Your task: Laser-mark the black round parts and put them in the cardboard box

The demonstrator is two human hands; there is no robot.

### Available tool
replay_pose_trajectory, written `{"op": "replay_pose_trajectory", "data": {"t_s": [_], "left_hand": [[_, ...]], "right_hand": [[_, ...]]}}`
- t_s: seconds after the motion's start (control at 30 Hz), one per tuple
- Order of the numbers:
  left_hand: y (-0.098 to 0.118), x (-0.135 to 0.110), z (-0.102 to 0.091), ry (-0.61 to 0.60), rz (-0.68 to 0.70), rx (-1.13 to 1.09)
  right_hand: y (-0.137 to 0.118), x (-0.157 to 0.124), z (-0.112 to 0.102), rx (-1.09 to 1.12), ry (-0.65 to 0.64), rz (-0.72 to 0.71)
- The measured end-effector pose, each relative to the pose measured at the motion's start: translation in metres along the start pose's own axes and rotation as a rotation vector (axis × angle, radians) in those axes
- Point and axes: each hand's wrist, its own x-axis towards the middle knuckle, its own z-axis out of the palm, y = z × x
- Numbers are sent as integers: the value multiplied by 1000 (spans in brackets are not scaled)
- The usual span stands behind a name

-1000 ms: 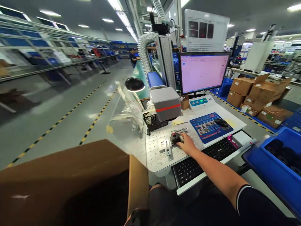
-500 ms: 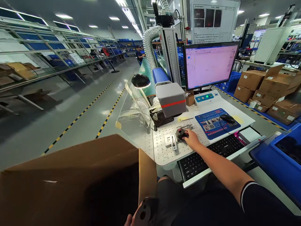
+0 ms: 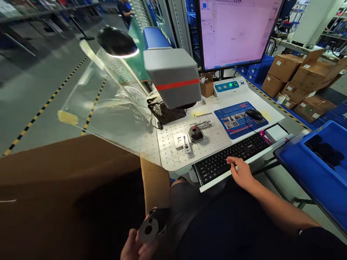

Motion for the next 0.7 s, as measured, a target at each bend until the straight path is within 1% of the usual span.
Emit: {"op": "replay_pose_trajectory", "data": {"t_s": [0.07, 0.13, 0.27, 0.4, 0.47, 0.53, 0.63, 0.7], "left_hand": [[2, 4, -2, 6, -27, 42], [3, 5, -3, -8, -33, 78], [-1, -2, 1, -92, -14, 78], [-7, -10, 10, -70, 6, 49], [-8, -12, 12, -59, 11, 39], [-8, -11, 12, -67, 4, 32], [-6, -9, 9, -75, -13, 36], [-5, -8, 7, -73, -23, 41]], "right_hand": [[2, -16, 2, -22, -51, -27], [4, -23, 8, -29, -86, -63], [7, -24, 18, -55, -144, -118], [4, -20, 17, -59, -173, -110], [0, -13, 15, -55, -162, -104], [-5, 0, 12, -55, -134, -115], [-12, 28, 13, -55, -90, -127], [-14, 51, 17, -50, -67, -120]]}}
